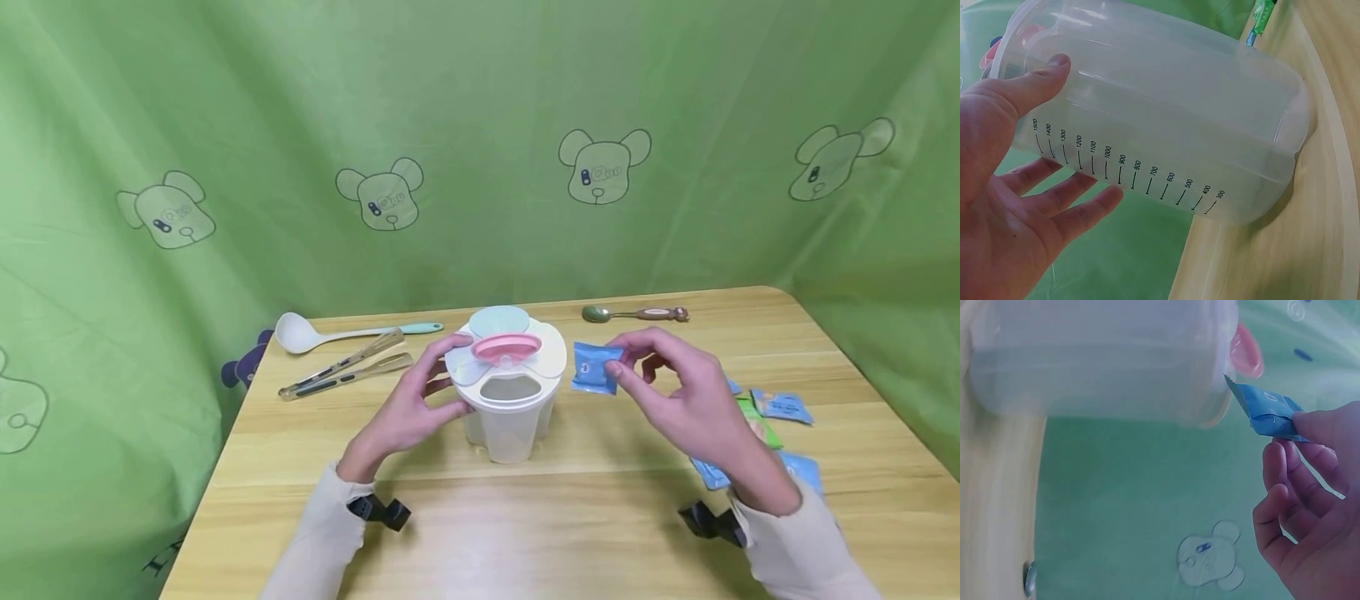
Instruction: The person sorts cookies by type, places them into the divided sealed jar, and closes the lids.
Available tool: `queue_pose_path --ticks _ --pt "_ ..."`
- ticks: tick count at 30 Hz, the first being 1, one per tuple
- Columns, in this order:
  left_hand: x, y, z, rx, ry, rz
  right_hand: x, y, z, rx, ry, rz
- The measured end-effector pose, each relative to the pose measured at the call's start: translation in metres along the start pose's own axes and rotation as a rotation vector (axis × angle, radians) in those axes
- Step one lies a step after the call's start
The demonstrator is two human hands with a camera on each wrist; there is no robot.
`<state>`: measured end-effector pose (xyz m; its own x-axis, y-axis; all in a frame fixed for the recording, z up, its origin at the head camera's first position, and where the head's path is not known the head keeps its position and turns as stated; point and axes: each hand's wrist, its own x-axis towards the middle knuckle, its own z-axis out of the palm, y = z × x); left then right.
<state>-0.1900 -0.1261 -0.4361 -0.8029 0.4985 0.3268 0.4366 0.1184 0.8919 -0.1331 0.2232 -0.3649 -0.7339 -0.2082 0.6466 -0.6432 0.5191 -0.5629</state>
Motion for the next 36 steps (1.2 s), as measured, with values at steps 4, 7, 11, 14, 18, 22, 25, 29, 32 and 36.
queue_pose_path --ticks 4,7,11,14,18,22,25,29,32,36 --pt "0.001 0.002 -0.002 0.005 0.004 0.003 0.008 -0.012 0.006 0.079 0.035 -0.066" --pt "0.002 0.003 -0.004 0.010 0.008 0.008 0.015 -0.017 0.013 0.135 0.055 -0.118" --pt "0.002 0.003 -0.005 0.010 0.005 0.005 0.022 -0.021 0.024 0.168 0.037 -0.149" --pt "0.001 0.001 -0.004 0.004 0.001 -0.002 0.023 -0.023 0.032 0.165 0.003 -0.142" --pt "0.001 0.000 -0.003 -0.002 -0.002 -0.007 0.023 -0.024 0.043 0.153 -0.032 -0.153" --pt "0.001 0.000 -0.002 -0.001 -0.006 -0.008 0.021 -0.023 0.054 0.155 -0.035 -0.199" --pt "0.001 0.001 -0.001 0.000 -0.008 -0.005 0.018 -0.023 0.058 0.143 -0.033 -0.202" --pt "0.001 0.002 -0.001 0.000 -0.008 -0.003 0.015 -0.024 0.059 0.115 -0.044 -0.156" --pt "0.000 0.001 0.000 -0.004 -0.008 -0.009 0.014 -0.024 0.059 0.105 -0.050 -0.134" --pt "0.000 0.000 0.000 -0.008 -0.008 -0.015 0.012 -0.024 0.059 0.097 -0.064 -0.108"
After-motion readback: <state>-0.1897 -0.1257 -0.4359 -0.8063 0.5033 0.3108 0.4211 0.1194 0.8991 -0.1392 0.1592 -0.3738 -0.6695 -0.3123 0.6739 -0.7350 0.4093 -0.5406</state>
